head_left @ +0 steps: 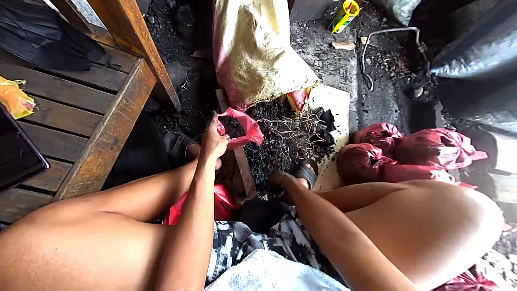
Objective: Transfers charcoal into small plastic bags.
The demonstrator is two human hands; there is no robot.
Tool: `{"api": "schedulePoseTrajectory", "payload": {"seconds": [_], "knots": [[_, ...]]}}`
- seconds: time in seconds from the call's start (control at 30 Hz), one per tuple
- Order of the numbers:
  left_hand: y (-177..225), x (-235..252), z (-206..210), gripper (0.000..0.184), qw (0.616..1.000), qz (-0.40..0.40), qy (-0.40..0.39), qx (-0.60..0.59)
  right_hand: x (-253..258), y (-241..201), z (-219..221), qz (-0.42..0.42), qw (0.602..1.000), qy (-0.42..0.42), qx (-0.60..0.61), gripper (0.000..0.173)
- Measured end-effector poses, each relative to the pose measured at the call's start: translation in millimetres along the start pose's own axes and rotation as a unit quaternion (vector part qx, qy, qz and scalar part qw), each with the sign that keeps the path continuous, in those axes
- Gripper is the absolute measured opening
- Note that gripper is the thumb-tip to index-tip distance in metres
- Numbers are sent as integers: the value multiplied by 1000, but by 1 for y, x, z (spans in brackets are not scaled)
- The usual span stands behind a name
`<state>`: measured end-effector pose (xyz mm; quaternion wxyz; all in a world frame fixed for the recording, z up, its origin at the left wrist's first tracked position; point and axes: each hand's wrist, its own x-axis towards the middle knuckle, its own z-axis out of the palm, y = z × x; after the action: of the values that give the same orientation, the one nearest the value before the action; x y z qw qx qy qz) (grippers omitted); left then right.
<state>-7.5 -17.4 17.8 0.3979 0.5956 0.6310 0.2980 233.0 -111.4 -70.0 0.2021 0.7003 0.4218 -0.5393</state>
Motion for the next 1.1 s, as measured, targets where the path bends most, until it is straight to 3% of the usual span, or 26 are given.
{"api": "schedulePoseTrajectory", "payload": {"seconds": [0.1, 0.17, 0.27, 0.3, 0.37, 0.43, 0.47, 0.53, 0.63, 0.9, 1.03, 1.1], "knots": [[-1, -2, -3, 86, 1000, 0, 6, -9, -38, -9, 19, 8, 998, -51, -30, 51], [-2, -2, -3, 86, 1000, -4, 10, -8, -43, -15, 25, 22, 999, -20, 43, 51], [1, 3, -3, 88, 1000, -5, 3, 1, -99, -65, 21, 102, 979, 54, 169, 43], [2, 3, -3, 87, 1000, -6, 3, 5, -99, -68, 7, 98, 982, -4, 162, 43], [4, -2, -5, 86, 1000, -17, 2, 14, -59, -52, -22, 72, 968, -197, 138, 48], [5, -3, -7, 86, 1000, -22, -2, 16, -59, -49, 18, 79, 955, -6, 286, 47], [5, -2, -6, 87, 1000, -21, -1, 13, -32, -38, 35, 58, 934, 32, 351, 49], [2, 0, -6, 87, 1000, -14, 6, 16, 52, -18, 59, 50, 892, 44, 447, 54], [4, 0, -6, 85, 1000, -14, 4, 20, 73, -37, 68, 124, 860, 101, 485, 51], [1, 3, -5, 86, 1000, -15, 4, 20, 70, -47, 63, 93, 926, 154, 331, 47], [2, 1, -7, 86, 1000, -17, 5, 22, 40, -51, 41, 98, 963, 117, 223, 48], [3, -2, -8, 86, 1000, -20, 6, 23, 49, -38, 41, 76, 967, 107, 220, 45]]}}
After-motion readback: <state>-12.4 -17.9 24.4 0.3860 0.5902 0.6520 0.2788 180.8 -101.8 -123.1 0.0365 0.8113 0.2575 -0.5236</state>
